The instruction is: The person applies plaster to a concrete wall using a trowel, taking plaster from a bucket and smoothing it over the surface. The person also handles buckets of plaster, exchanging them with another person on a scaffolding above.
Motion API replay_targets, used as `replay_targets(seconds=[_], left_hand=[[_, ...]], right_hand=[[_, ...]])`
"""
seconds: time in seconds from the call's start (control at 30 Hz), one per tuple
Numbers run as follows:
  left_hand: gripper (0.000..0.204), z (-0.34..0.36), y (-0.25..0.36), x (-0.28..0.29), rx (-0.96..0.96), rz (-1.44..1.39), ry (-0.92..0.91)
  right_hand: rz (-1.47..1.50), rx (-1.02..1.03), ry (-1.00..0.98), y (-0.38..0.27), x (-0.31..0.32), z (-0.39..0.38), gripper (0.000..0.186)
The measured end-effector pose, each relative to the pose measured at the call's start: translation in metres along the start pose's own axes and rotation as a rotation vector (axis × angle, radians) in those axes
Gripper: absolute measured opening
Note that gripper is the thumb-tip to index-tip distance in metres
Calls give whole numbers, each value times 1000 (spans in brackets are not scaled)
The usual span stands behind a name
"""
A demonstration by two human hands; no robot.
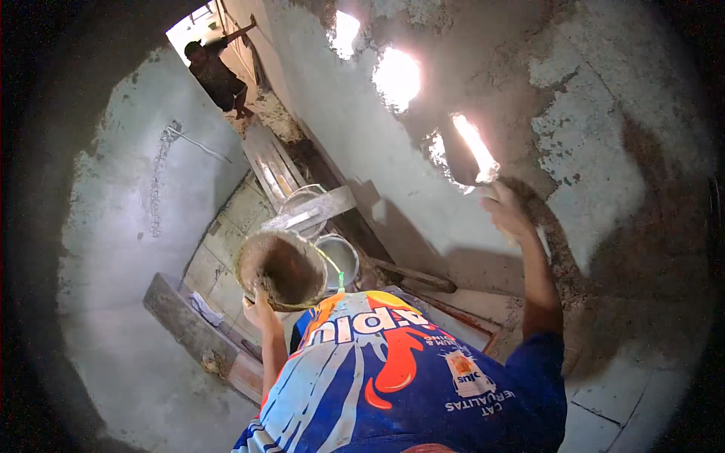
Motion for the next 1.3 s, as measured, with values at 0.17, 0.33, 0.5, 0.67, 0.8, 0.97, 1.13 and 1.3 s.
replay_targets(seconds=[0.17,0.33,0.5,0.67,0.8,0.97,1.13,1.3], left_hand=[[22,12,-7,-20,30,-150,-147],[20,19,-14,-27,39,-100,-188],[27,15,-16,-34,36,-130,-182],[34,32,-65,-19,80,-87,-156],[22,27,-60,-13,130,-93,-168],[17,33,-75,-22,117,-41,-174],[16,38,-66,-48,112,-21,-249],[18,49,-67,-46,101,26,-269]], right_hand=[[-85,18,152,-14,41,27,40],[-306,6,194,-89,83,-38,32],[-463,82,336,-99,114,-66,31],[-917,281,636,-134,118,-96,38],[-879,215,774,-151,107,-124,42],[-225,295,174,-172,11,-131,40],[96,187,-440,-134,-72,-140,34],[192,-82,363,-17,61,-148,55]])
Point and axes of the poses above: each hand's wrist, its own z-axis towards the middle knuckle, its own x-axis out of the back of the hand, y = z × x, the point moved 9 cm from there along z, towards the middle knuckle, and after that the axes turned 3 degrees about z, right-handed, at the moved point
